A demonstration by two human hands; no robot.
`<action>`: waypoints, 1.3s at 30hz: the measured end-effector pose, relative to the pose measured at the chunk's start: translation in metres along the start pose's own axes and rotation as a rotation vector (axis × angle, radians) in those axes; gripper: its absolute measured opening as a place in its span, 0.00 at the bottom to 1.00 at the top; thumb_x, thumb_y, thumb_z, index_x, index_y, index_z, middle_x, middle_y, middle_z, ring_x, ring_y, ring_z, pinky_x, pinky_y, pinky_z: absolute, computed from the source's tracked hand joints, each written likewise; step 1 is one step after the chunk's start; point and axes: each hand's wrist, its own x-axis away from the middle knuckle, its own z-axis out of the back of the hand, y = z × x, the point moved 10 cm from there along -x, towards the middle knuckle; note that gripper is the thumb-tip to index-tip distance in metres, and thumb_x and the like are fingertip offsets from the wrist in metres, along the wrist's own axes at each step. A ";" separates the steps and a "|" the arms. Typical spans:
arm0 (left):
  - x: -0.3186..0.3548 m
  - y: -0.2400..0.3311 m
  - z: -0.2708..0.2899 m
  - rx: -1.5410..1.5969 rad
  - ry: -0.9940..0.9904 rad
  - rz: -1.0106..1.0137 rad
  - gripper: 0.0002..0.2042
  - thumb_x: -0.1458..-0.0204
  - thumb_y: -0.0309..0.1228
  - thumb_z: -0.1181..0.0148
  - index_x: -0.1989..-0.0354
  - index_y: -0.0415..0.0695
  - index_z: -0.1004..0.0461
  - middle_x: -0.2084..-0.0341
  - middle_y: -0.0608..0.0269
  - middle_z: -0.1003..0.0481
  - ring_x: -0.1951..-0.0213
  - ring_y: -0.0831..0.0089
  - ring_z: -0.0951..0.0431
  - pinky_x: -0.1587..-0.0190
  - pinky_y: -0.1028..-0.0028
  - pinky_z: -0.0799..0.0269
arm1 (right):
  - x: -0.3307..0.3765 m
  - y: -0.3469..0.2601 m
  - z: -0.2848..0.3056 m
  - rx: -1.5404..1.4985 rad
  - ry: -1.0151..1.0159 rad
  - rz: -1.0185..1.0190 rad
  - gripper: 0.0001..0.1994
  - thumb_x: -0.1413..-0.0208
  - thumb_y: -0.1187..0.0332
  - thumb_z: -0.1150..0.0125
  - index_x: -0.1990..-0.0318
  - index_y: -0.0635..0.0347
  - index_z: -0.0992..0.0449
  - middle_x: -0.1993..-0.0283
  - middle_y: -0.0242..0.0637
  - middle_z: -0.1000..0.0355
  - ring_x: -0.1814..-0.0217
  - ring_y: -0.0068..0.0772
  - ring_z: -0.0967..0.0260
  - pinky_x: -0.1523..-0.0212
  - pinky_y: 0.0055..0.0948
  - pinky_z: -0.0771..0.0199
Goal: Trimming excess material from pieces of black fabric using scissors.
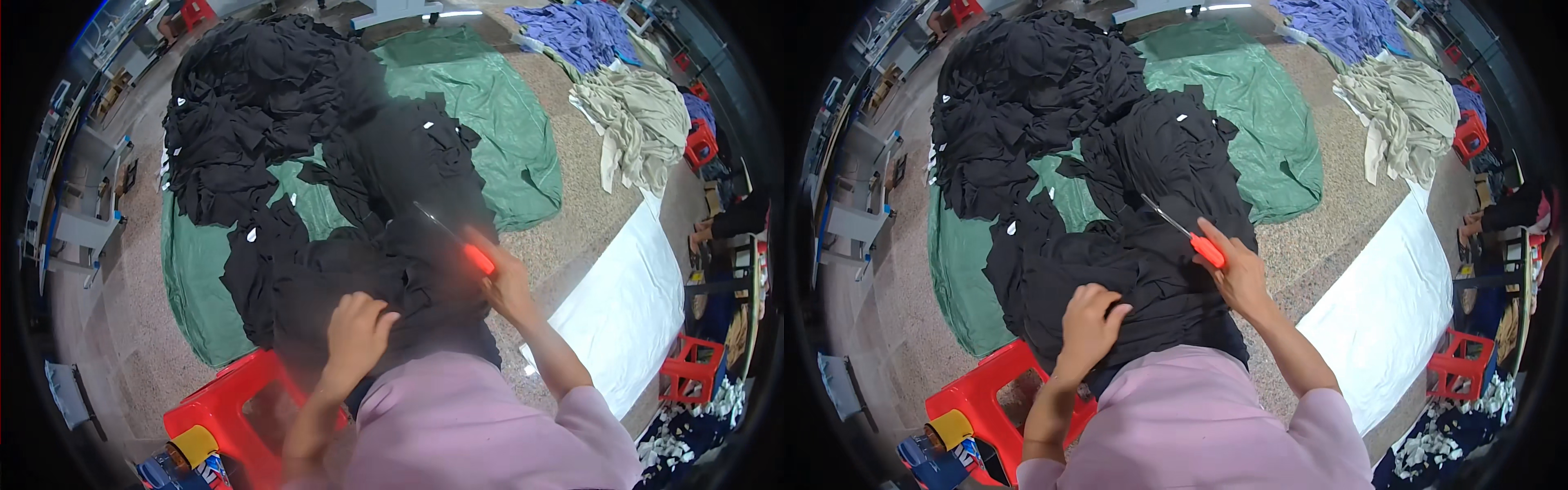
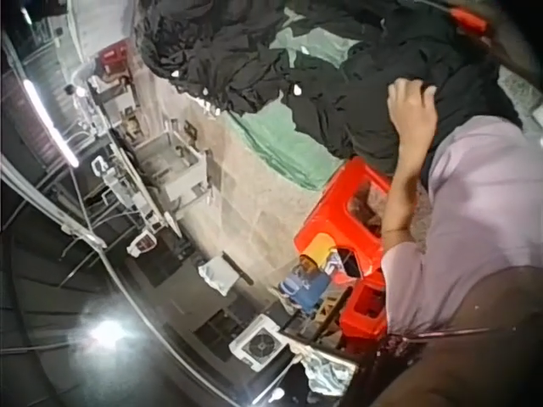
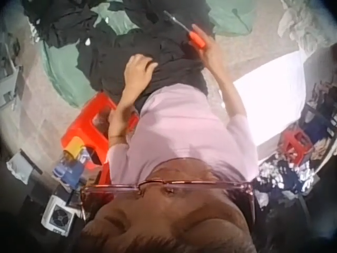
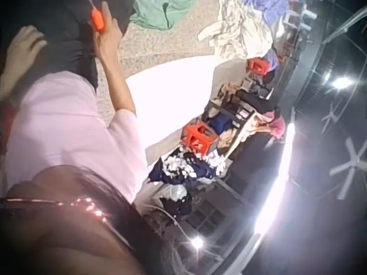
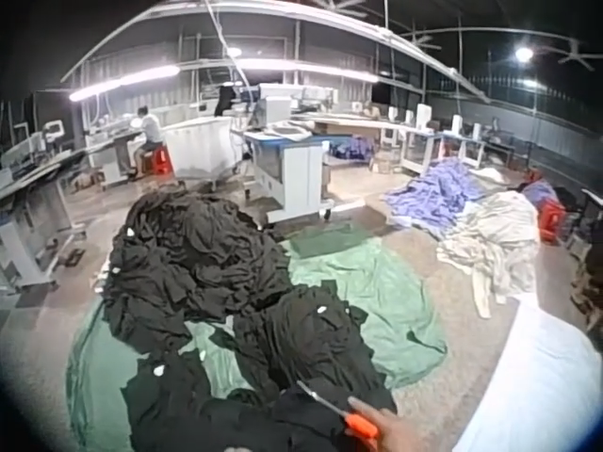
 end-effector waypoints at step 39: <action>0.206 -0.096 0.064 0.189 0.523 0.548 0.11 0.55 0.15 0.48 0.61 0.36 0.33 0.56 0.52 0.29 0.52 0.62 0.28 0.45 0.63 0.33 | 0.090 0.053 0.012 -0.252 -0.079 -0.102 0.20 0.59 0.83 0.43 0.54 0.62 0.23 0.59 0.43 0.24 0.57 0.42 0.23 0.54 0.30 0.26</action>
